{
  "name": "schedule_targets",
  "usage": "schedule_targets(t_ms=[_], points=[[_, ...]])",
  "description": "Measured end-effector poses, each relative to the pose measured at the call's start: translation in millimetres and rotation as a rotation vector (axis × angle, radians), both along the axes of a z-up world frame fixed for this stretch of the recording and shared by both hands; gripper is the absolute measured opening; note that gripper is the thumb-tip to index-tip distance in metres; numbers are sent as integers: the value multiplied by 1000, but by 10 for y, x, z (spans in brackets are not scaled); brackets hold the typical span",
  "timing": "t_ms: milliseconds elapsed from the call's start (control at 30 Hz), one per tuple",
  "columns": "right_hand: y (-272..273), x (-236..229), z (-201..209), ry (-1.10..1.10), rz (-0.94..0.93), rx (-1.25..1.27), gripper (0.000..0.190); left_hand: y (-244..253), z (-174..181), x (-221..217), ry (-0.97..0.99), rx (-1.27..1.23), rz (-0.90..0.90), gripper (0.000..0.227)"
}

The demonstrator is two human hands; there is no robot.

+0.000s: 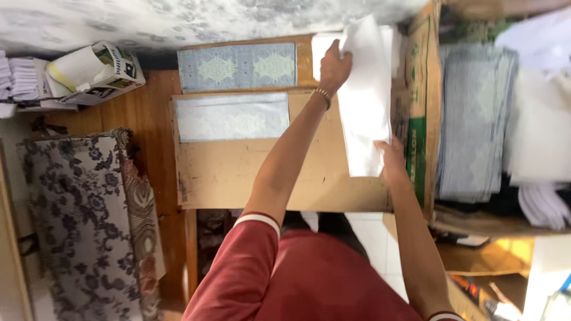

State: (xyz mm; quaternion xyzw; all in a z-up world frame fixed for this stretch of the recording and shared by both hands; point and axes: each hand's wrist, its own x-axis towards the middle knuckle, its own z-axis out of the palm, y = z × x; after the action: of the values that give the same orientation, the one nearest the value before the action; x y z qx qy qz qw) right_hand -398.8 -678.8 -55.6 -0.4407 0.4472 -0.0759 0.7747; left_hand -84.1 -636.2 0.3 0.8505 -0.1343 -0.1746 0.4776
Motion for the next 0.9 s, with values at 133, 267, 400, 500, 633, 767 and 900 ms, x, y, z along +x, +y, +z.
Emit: schedule_targets(t_ms=[133, 267, 400, 500, 633, 767, 900], points=[[-334, 402, -352, -57, -16, -48, 58, -191, -114, 94, 81, 53, 97, 57], [-294, 205, -400, 194, 106, -338, 46, 430, -347, -551, -252, -92, 72, 63], [-98, 122, 60, 156, 260, -904, 43, 1708, -234, -1301, 39, -228, 22, 52], [265, -47, 555, 436, 333, -914, 52, 2667, -131, -1678, 127, -17, 115, 41], [892, -21, 1127, 410, 389, -1238, 60, 3645, 56, -1789, 157, 83, 350, 32], [1583, 586, 1301, 199, 547, -1375, 60, 4195, 149, -1621, 105, 148, 501, 29], [2176, 1663, 1227, -63, 744, -1459, 49, 4444, 176, -1282, 99, 86, 550, 31]])
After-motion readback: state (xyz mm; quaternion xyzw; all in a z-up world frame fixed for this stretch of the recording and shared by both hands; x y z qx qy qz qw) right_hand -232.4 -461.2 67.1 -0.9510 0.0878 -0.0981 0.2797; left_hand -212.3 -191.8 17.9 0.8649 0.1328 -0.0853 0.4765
